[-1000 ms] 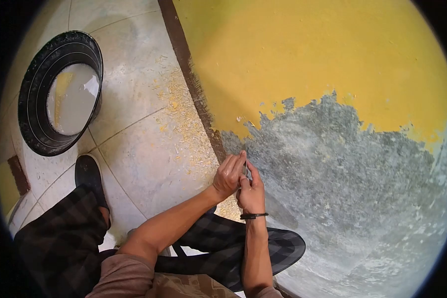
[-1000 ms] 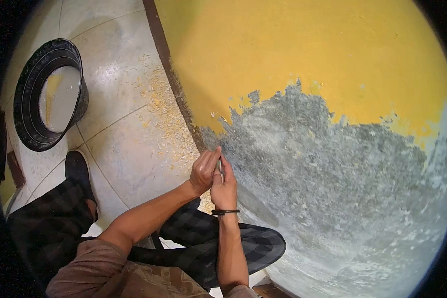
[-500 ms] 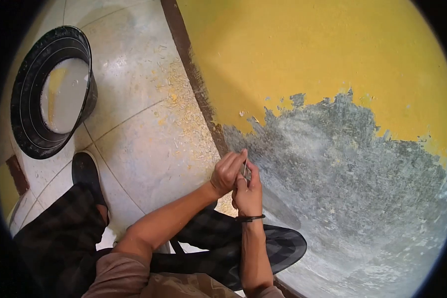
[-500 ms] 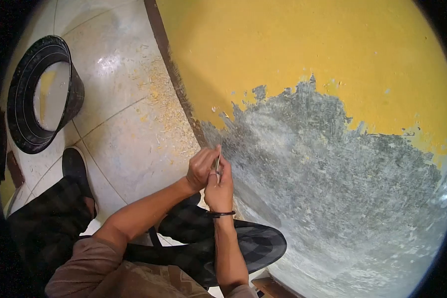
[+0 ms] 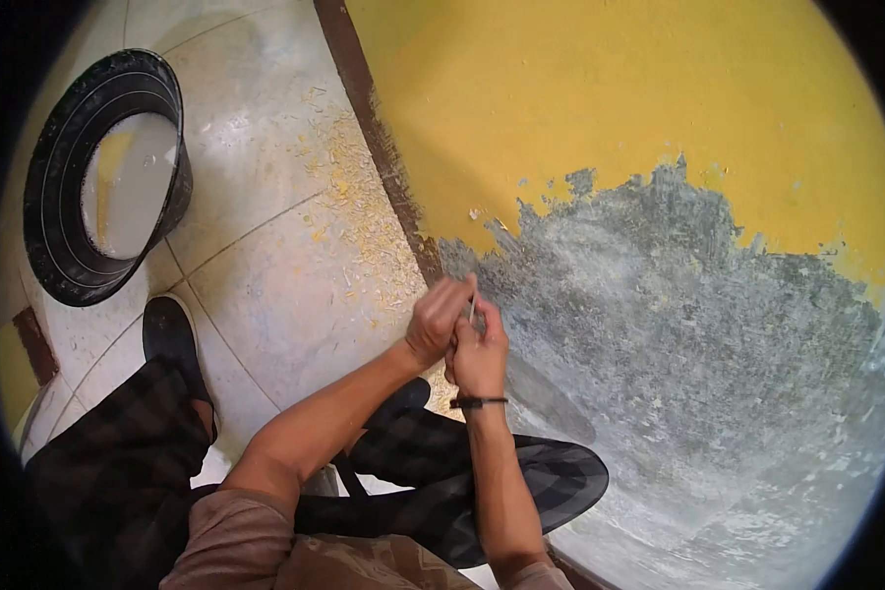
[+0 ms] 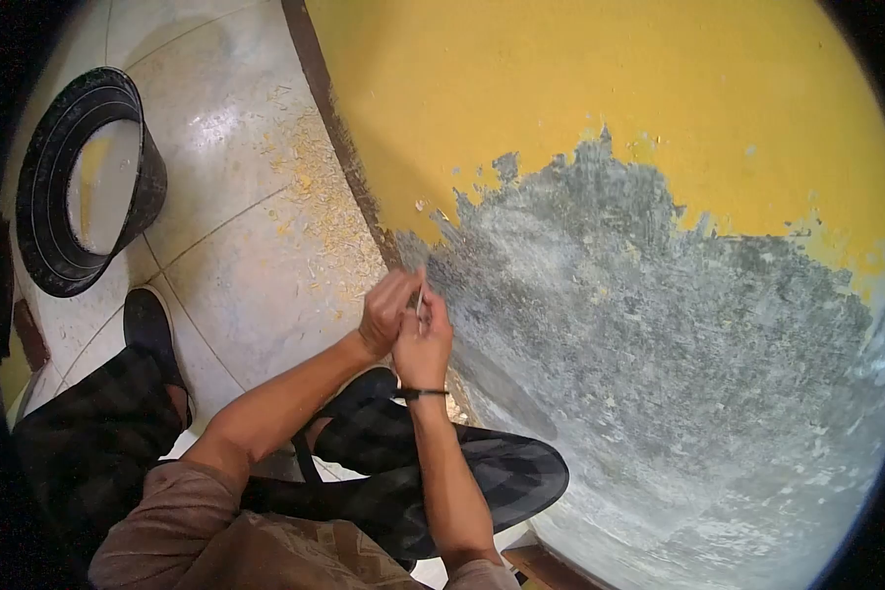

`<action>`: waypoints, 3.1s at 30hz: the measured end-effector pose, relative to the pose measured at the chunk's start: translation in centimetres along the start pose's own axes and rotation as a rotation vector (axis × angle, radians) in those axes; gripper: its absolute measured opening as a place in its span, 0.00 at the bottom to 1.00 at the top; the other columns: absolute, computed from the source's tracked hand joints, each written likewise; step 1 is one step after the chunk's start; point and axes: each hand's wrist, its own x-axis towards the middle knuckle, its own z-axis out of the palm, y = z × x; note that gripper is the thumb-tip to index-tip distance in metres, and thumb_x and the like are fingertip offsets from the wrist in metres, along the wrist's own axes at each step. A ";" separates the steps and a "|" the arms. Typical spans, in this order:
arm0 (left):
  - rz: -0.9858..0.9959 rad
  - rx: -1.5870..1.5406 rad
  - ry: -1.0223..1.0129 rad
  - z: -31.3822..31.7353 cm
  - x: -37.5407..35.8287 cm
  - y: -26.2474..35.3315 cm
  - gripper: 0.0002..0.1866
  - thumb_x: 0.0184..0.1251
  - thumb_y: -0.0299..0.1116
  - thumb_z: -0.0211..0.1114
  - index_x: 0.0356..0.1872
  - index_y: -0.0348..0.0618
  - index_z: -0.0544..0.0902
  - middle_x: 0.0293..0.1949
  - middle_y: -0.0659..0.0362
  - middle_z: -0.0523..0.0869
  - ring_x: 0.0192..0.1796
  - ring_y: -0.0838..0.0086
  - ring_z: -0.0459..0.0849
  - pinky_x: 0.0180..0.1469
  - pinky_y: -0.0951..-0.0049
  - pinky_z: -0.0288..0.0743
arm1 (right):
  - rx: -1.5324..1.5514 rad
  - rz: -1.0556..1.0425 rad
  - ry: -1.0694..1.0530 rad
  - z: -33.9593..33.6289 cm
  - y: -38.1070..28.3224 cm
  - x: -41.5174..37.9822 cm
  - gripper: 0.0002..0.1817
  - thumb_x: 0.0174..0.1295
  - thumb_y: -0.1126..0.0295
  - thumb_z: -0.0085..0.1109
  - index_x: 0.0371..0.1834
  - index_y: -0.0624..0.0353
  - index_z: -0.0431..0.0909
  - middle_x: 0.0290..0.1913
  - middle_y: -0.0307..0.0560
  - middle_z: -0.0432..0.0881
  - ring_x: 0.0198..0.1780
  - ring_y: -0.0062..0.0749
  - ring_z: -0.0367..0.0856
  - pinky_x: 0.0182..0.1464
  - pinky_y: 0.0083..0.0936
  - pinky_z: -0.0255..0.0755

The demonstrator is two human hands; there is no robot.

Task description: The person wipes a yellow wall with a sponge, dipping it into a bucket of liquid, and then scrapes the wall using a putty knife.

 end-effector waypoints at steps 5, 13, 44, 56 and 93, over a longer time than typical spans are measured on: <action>0.025 -0.063 0.054 0.1 0.2 0.1 0.23 0.51 0.30 0.62 0.48 0.26 0.75 0.29 0.48 0.77 0.28 0.56 0.75 0.29 0.63 0.70 | -0.150 -0.089 0.083 0.4 -0.5 0.1 0.15 0.58 0.80 0.47 0.50 0.65 0.71 0.41 0.47 0.78 0.39 0.22 0.74 0.36 0.17 0.68; 0.056 -0.058 0.055 0.3 0.3 0.2 0.24 0.50 0.31 0.64 0.48 0.26 0.75 0.28 0.49 0.76 0.28 0.57 0.75 0.27 0.63 0.70 | -0.087 0.098 0.101 0.4 -2.1 -0.6 0.16 0.57 0.80 0.49 0.50 0.65 0.72 0.36 0.45 0.77 0.36 0.20 0.72 0.35 0.19 0.68; 0.043 0.010 0.133 1.3 0.8 1.3 0.23 0.53 0.32 0.58 0.47 0.23 0.75 0.26 0.49 0.75 0.27 0.57 0.74 0.29 0.63 0.71 | 0.024 0.073 -0.008 -0.2 -3.7 -0.8 0.17 0.62 0.78 0.45 0.55 0.57 0.64 0.18 0.37 0.69 0.10 0.17 0.61 0.09 0.17 0.50; -0.020 0.004 0.068 0.7 0.7 0.4 0.22 0.55 0.32 0.58 0.47 0.25 0.75 0.29 0.48 0.77 0.29 0.55 0.77 0.31 0.63 0.73 | -0.266 -0.354 0.085 0.6 1.0 0.8 0.15 0.61 0.79 0.46 0.51 0.57 0.65 0.18 0.38 0.70 0.10 0.17 0.62 0.10 0.18 0.51; -1.286 -1.070 -0.135 -6.6 4.5 1.2 0.17 0.68 0.45 0.58 0.38 0.39 0.74 0.30 0.62 0.76 0.33 0.77 0.76 0.38 0.77 0.74 | 0.071 0.215 -0.132 -1.3 -7.3 -3.4 0.21 0.64 0.72 0.51 0.61 0.52 0.62 0.23 0.38 0.69 0.14 0.19 0.64 0.12 0.19 0.55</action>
